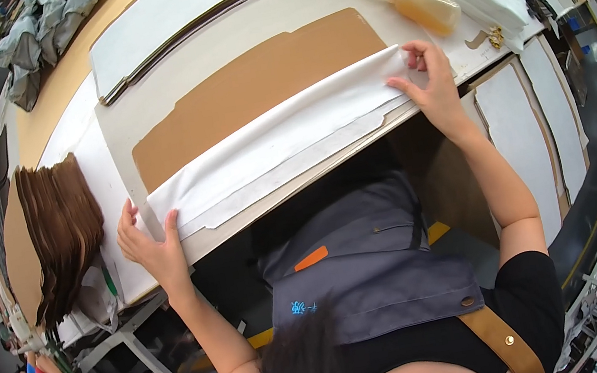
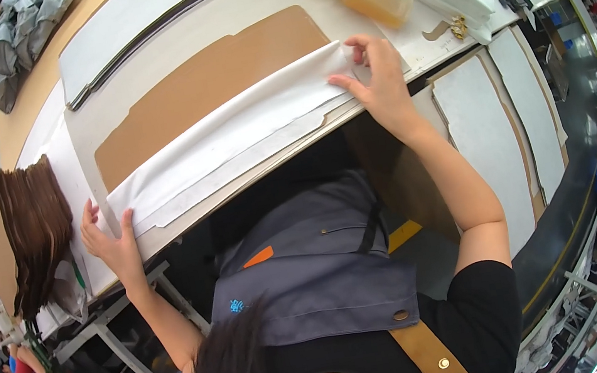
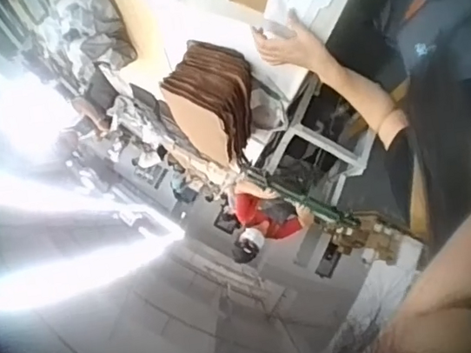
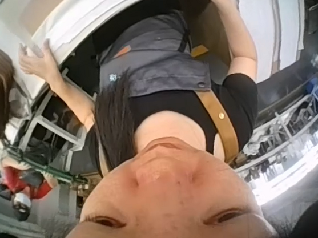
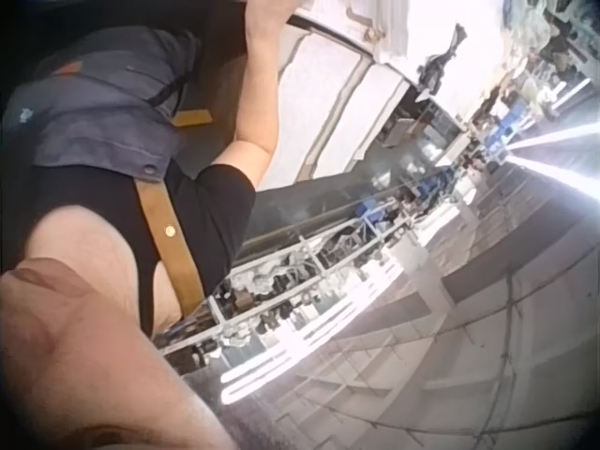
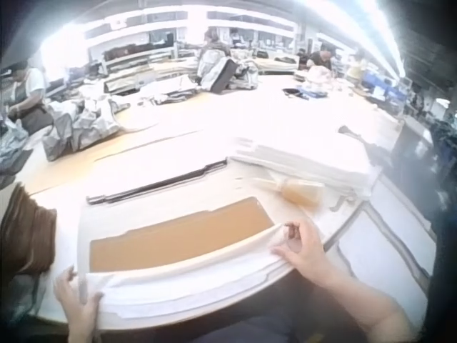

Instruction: Applying adhesive to a leather piece and adhering a white lining material to it.

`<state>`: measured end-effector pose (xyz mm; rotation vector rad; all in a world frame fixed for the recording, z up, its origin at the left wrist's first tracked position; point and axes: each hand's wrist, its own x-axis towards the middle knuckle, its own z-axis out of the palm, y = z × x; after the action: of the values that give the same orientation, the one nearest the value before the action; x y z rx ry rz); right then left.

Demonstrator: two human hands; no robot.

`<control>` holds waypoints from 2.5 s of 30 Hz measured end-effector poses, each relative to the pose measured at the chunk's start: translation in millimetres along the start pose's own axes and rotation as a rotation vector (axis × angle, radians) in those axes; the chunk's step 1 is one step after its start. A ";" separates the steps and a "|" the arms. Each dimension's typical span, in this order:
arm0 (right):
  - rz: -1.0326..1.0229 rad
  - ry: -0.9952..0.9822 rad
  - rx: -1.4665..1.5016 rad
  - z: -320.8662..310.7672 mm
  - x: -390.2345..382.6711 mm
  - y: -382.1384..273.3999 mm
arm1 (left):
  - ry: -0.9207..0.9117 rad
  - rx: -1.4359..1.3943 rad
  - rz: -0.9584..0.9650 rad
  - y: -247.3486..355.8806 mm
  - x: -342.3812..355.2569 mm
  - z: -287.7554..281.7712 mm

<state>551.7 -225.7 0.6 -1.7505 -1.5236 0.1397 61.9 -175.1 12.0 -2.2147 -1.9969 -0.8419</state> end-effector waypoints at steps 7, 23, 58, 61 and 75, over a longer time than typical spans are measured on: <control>-0.215 0.059 -0.150 -4.7 -17.4 -28.2 | -0.123 -0.152 0.282 49.0 -9.2 -1.3; -0.615 -0.514 -0.275 28.4 -56.6 -76.7 | -0.531 -0.134 0.635 123.0 -40.0 21.2; -0.265 -0.119 -0.402 -22.3 -53.9 -28.2 | -0.256 0.005 0.198 33.4 -53.9 -10.8; -0.338 -0.254 -0.379 -20.6 -49.4 -34.1 | -0.323 0.031 0.259 41.0 -46.2 -13.1; -0.517 -0.142 -0.318 -32.2 -7.5 -37.5 | -0.247 0.051 0.322 36.5 -13.4 -20.3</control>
<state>538.0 -249.3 42.5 -1.5394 -2.1455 -0.2586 88.4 -201.2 35.4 -2.6187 -1.6486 -0.4973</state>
